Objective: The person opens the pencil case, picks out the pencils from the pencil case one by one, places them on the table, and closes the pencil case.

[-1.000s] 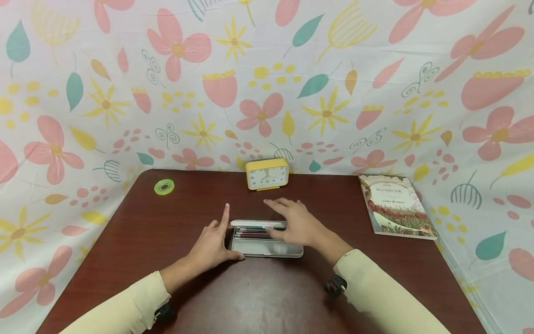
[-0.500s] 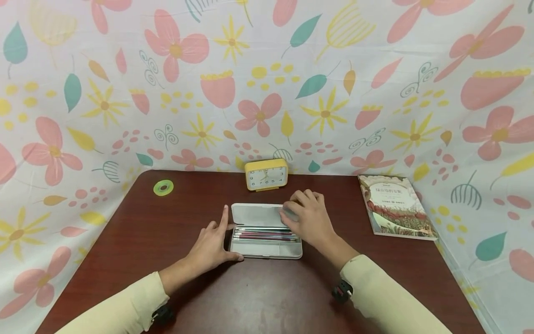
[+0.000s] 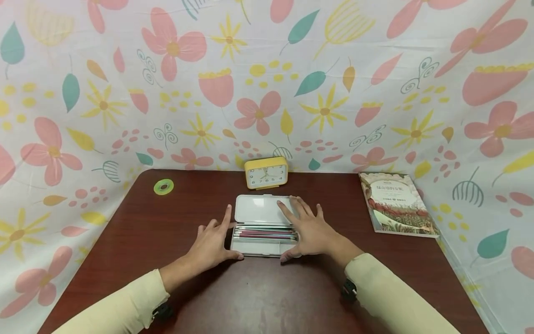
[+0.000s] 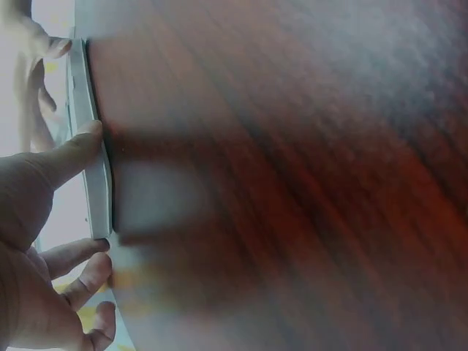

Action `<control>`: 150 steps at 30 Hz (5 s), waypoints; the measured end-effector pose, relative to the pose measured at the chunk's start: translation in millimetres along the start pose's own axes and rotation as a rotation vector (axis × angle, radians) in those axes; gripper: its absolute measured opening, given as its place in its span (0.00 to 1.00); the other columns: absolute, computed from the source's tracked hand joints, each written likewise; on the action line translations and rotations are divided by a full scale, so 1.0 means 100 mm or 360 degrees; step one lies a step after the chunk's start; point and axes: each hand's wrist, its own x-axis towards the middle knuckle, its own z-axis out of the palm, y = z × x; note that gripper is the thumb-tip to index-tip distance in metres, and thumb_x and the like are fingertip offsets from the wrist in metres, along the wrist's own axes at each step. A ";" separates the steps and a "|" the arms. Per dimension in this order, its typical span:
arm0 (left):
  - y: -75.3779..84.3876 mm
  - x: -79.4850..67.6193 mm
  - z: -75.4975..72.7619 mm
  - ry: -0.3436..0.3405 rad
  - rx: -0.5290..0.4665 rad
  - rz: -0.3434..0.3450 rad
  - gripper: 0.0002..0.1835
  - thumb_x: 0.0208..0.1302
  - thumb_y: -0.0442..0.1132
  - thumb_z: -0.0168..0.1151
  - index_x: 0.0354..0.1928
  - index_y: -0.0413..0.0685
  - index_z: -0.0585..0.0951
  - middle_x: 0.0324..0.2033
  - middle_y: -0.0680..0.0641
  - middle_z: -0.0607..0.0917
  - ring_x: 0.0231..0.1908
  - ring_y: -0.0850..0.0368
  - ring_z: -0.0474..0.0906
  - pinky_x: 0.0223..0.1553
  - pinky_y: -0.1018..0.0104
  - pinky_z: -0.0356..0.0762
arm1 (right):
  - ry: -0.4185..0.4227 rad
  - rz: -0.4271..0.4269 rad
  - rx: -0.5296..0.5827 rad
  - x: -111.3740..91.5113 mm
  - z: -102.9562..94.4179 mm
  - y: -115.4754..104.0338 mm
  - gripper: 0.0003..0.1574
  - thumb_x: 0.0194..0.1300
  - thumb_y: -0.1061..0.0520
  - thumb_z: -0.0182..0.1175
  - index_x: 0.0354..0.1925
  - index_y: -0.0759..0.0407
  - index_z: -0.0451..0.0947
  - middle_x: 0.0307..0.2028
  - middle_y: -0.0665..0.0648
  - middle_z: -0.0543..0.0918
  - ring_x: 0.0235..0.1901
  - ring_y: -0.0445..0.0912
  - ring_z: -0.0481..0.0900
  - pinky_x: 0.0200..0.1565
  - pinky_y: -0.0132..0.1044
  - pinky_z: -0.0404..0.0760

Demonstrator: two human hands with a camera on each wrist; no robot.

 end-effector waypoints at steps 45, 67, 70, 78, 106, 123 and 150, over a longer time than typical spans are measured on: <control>-0.29 0.40 -0.06 -0.0432 0.0031 0.0276 0.69 0.59 0.86 0.64 0.89 0.47 0.57 0.91 0.41 0.48 0.89 0.42 0.51 0.87 0.37 0.51 | -0.0168 0.0097 0.0107 0.04 0.06 0.02 0.82 0.45 0.09 0.74 0.88 0.40 0.60 0.85 0.66 0.63 0.87 0.68 0.55 0.71 0.92 0.50; -0.28 0.40 -0.09 -0.0459 -0.0007 0.0245 0.68 0.59 0.84 0.67 0.89 0.47 0.58 0.91 0.41 0.48 0.89 0.38 0.48 0.87 0.35 0.50 | 0.0170 0.0053 0.0211 0.47 0.20 -0.71 0.05 0.73 0.50 0.76 0.46 0.46 0.92 0.44 0.48 0.84 0.45 0.46 0.76 0.49 0.62 0.76; -0.27 0.40 -0.10 -0.0466 -0.0012 0.0241 0.68 0.60 0.83 0.67 0.89 0.47 0.58 0.91 0.42 0.48 0.90 0.38 0.47 0.87 0.35 0.50 | 0.0162 0.0070 0.0189 0.48 0.21 -0.73 0.05 0.73 0.49 0.76 0.44 0.46 0.90 0.43 0.49 0.84 0.45 0.47 0.76 0.48 0.62 0.76; -0.27 0.39 -0.10 -0.0447 -0.0008 0.0227 0.72 0.59 0.84 0.68 0.90 0.45 0.53 0.91 0.42 0.49 0.90 0.40 0.48 0.87 0.36 0.50 | 0.0135 0.0130 0.0186 0.50 0.22 -0.76 0.07 0.73 0.52 0.76 0.40 0.47 0.86 0.38 0.48 0.80 0.43 0.47 0.75 0.45 0.61 0.76; -0.25 0.38 -0.05 -0.0492 -0.0029 0.0193 0.75 0.59 0.84 0.68 0.91 0.44 0.45 0.91 0.42 0.47 0.91 0.43 0.42 0.88 0.35 0.42 | 0.0166 0.0071 0.0160 0.45 0.18 -0.77 0.06 0.74 0.54 0.74 0.38 0.47 0.86 0.40 0.48 0.80 0.42 0.47 0.72 0.47 0.63 0.74; -0.26 0.38 -0.04 -0.0495 0.0004 0.0165 0.76 0.58 0.86 0.65 0.91 0.47 0.44 0.91 0.43 0.47 0.91 0.44 0.42 0.88 0.32 0.40 | 0.0344 0.0099 0.0029 0.08 -0.10 -0.28 0.05 0.73 0.56 0.75 0.41 0.48 0.87 0.42 0.52 0.80 0.42 0.50 0.72 0.47 0.63 0.71; -0.24 0.37 -0.09 -0.0528 0.0000 0.0149 0.76 0.58 0.86 0.66 0.91 0.45 0.44 0.91 0.42 0.46 0.91 0.43 0.40 0.88 0.32 0.39 | 0.0368 0.0285 0.0083 -0.55 -0.04 0.77 0.07 0.74 0.61 0.72 0.41 0.48 0.90 0.42 0.51 0.86 0.41 0.52 0.74 0.42 0.67 0.70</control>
